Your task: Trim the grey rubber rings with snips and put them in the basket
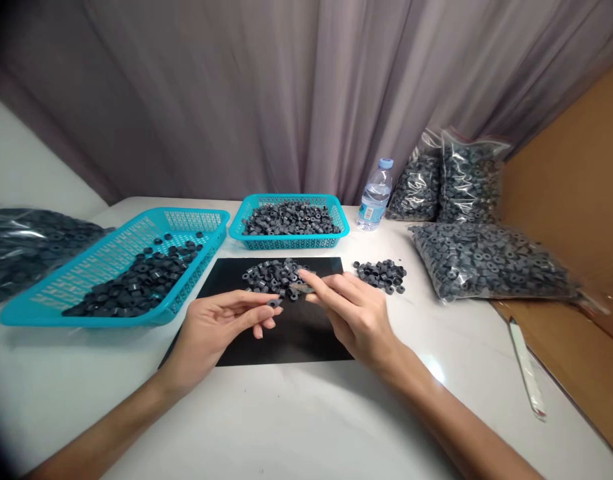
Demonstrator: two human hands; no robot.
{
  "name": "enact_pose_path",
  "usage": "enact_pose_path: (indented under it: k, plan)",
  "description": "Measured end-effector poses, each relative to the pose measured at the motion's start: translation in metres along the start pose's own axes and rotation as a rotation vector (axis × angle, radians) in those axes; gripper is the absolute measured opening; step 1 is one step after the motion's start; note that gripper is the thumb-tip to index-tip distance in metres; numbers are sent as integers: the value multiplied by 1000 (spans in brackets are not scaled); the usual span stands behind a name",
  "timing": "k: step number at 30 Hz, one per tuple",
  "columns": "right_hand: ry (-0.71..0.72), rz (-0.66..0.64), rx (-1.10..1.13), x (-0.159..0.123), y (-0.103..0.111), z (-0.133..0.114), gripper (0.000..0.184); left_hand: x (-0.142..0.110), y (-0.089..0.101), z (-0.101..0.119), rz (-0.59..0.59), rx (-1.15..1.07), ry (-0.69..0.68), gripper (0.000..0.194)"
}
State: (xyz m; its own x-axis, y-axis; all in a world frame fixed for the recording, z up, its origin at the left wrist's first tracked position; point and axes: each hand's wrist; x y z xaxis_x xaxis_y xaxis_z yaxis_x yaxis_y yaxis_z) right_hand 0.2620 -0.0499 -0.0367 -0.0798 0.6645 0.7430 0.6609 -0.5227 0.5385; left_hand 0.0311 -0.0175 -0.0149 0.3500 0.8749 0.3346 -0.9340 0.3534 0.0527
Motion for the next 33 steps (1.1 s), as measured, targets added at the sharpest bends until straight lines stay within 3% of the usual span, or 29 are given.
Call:
enact_pose_path:
  k: [3, 9, 12, 14, 16, 18, 21, 24, 28, 33]
  plan:
    - [-40, 35, 14, -1, -4, 6, 52, 3, 2, 4, 162, 16, -86, 17]
    - [-43, 26, -19, -4, -12, 12, 49, 19, 24, 13, 670, -102, -298, 23]
    - [-22, 15, -22, -4, -13, 10, 46, 26, 36, 18, 805, -187, -309, 29]
    - [-27, 12, -22, -4, -12, 9, 46, 28, 41, 20, 810, -205, -287, 39]
    - [-47, 8, -19, -4, -11, 9, 46, 27, 42, 19, 749, -169, -259, 44]
    - [-64, 9, -20, -4, -11, 10, 45, 24, 41, 15, 612, -57, -217, 39]
    - [-90, -8, -44, -5, -13, 13, 41, 18, 35, 1, 269, 261, -168, 24]
    - [-122, -67, -62, -5, -16, 16, 35, 9, 28, -14, 2, 665, -241, 12]
    - [-155, -135, -64, -6, -18, 16, 30, 1, 24, -24, -158, 1000, -356, 23]
    - [-147, -174, -58, -7, -21, 14, 23, 6, 21, -29, -260, 1127, -463, 29]
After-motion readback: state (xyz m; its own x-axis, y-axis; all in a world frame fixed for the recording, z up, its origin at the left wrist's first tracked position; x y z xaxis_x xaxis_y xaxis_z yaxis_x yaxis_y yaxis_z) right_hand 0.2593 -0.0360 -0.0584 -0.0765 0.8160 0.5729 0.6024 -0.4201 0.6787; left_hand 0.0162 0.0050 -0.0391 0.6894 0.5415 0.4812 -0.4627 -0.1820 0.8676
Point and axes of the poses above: each hand's wrist, its own x-axis towards the middle knuckle, its own y-axis out of the back of the hand, z = x × y, and after that the axes turned 13 degrees about -y, right-handed
